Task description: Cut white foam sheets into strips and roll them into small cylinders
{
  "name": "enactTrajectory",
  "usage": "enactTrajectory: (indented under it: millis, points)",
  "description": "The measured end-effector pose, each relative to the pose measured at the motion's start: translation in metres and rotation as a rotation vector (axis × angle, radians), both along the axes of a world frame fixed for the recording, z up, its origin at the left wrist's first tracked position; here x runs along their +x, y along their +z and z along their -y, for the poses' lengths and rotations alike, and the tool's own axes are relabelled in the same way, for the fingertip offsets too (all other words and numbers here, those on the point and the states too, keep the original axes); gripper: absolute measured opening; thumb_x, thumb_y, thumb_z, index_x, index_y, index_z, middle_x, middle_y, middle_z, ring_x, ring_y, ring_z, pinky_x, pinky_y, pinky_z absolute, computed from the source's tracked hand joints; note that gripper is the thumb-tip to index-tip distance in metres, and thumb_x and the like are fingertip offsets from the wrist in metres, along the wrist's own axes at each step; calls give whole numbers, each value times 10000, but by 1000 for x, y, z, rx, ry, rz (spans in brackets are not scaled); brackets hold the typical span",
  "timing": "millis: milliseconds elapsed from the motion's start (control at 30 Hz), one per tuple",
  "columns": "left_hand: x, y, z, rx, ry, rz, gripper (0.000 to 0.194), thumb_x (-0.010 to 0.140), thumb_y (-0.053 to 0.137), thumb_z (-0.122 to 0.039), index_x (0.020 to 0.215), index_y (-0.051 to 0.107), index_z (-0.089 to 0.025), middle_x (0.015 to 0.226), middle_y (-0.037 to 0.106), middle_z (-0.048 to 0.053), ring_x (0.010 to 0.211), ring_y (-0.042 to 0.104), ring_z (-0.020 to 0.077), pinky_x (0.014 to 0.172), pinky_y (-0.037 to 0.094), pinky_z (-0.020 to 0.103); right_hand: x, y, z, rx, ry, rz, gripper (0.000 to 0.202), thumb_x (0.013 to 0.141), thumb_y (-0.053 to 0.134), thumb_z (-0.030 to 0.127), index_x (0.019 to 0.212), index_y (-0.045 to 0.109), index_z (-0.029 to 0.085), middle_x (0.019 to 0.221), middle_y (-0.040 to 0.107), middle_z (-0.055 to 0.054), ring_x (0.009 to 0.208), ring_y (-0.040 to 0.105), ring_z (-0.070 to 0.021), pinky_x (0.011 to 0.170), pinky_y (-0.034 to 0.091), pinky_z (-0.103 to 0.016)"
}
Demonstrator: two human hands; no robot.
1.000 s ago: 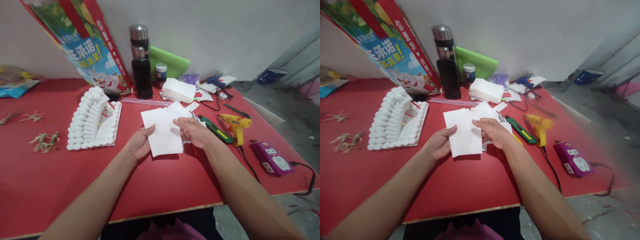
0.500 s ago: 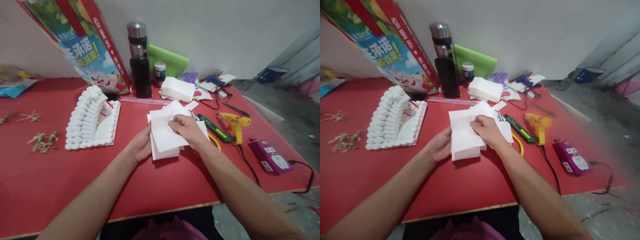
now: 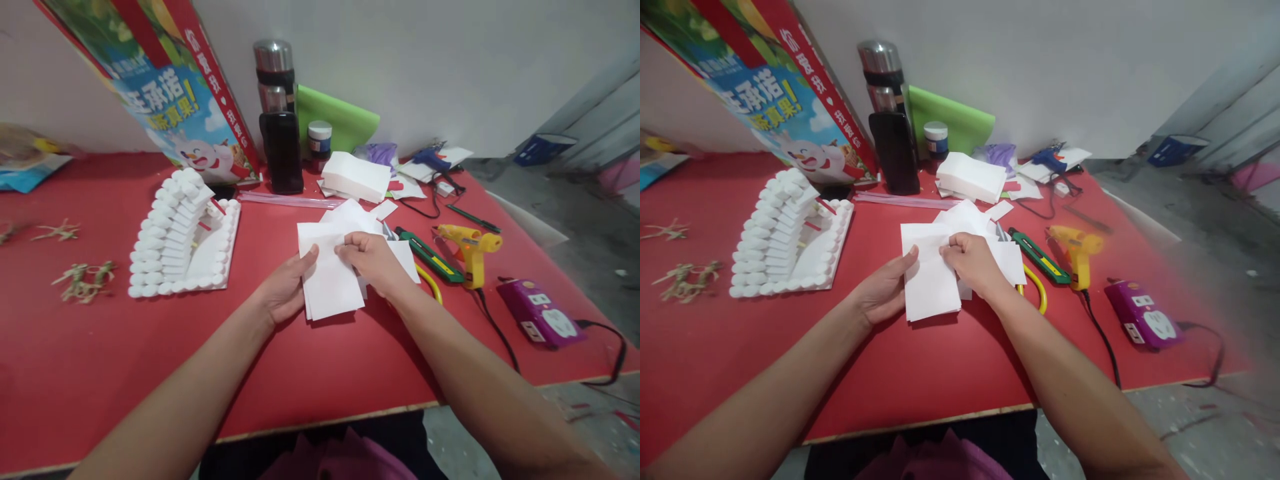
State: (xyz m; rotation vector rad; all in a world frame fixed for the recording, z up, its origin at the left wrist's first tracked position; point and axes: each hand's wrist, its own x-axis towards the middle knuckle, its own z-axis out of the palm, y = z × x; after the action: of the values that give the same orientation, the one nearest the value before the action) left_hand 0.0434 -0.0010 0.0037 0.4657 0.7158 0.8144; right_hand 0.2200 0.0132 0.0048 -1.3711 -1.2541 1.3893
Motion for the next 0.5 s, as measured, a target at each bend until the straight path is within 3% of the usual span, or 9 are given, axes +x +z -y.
enactTrajectory:
  millis: [133, 233, 367, 433, 500]
  points:
    - [-1, -13, -1, 9, -9, 31, 319, 1052, 550, -276, 1222, 701, -53, 1130, 793, 200, 1017, 778, 268, 1035, 567, 402, -3, -1, 0, 23, -6, 5, 214, 819, 693, 283, 684, 543, 210, 520, 426, 79, 464, 376, -85, 449, 281, -237]
    - [-2, -17, -3, -1, 8, 24, 342, 1045, 569, -305, 1246, 701, -62, 1148, 793, 191, 1019, 778, 266, 1058, 557, 402, -6, 0, 0, 29, -11, -14, 166, 827, 694, 272, 726, 582, 201, 521, 489, 69, 451, 417, -86, 439, 312, -231]
    - [-13, -4, -9, -42, 28, 48, 487, 1071, 486, -385, 1419, 608, -68, 1256, 760, 199, 1163, 735, 314, 1106, 529, 472, 4, 13, -1, 49, -23, -67, 179, 877, 682, 376, 883, 654, 199, 652, 678, 1, 482, 609, -151, 443, 454, -274]
    - [-22, 7, -14, -73, 51, 54, 561, 1073, 458, -412, 1491, 537, -47, 1236, 763, 214, 1156, 736, 334, 1113, 519, 510, 19, 19, -4, 181, -129, -22, 206, 905, 658, 405, 937, 664, 201, 715, 727, -24, 501, 651, -163, 461, 480, -284]
    - [-30, 16, -19, -101, 174, 32, 566, 1075, 448, -398, 1527, 500, -60, 1139, 795, 185, 1077, 765, 321, 1105, 526, 512, 37, 20, -10, 357, -259, 152, 161, 910, 652, 354, 926, 673, 195, 722, 735, -25, 516, 649, -149, 508, 488, -284]
